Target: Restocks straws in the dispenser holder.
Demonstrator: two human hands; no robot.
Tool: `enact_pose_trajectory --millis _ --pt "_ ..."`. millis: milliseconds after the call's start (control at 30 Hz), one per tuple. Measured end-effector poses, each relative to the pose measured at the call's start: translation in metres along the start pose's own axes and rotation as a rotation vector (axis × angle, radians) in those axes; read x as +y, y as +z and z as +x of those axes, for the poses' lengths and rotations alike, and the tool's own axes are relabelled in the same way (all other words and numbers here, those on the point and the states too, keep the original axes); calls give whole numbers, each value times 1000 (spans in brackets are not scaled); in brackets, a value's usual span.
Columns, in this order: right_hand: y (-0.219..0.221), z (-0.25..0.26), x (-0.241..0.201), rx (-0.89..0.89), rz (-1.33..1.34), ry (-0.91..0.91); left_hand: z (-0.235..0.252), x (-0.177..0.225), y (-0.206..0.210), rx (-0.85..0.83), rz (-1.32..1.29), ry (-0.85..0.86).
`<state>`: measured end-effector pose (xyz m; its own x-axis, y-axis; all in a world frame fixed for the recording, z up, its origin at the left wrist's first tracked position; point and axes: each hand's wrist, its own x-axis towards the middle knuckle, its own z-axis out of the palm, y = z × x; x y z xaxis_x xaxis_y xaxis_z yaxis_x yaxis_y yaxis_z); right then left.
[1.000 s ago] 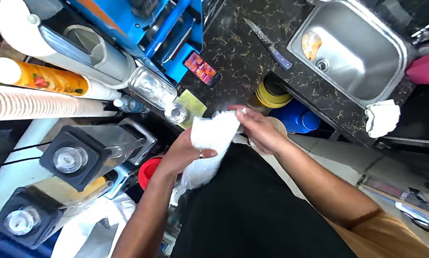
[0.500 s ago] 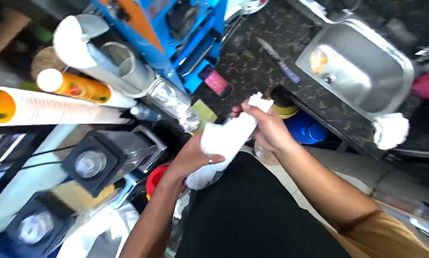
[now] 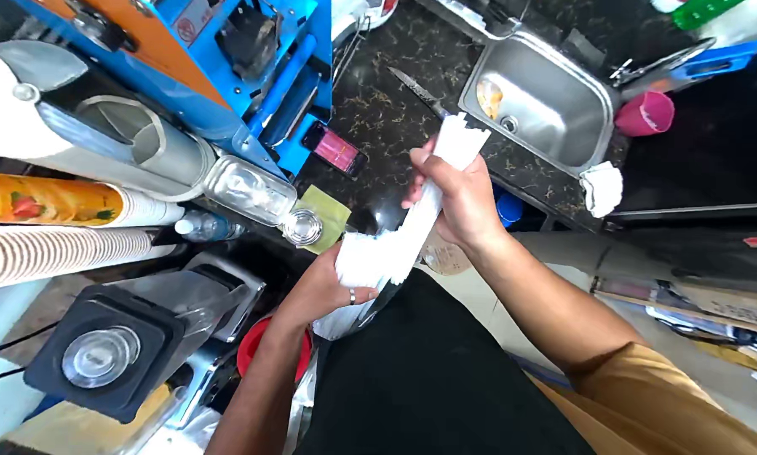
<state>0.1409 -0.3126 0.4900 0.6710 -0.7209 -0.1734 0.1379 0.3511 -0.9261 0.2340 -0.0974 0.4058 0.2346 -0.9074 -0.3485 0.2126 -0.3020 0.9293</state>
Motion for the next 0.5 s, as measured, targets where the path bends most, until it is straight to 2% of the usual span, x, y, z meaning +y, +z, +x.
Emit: enact_pose_trajectory --millis 133,267,500 --pt "6 -7 0 41 -48 -57 6 4 7 -32 2 33" --pt "7 -15 1 79 -57 -98 8 11 19 77 80 12" --pt "7 -3 -24 174 -28 -159 2 -2 1 55 -54 44"
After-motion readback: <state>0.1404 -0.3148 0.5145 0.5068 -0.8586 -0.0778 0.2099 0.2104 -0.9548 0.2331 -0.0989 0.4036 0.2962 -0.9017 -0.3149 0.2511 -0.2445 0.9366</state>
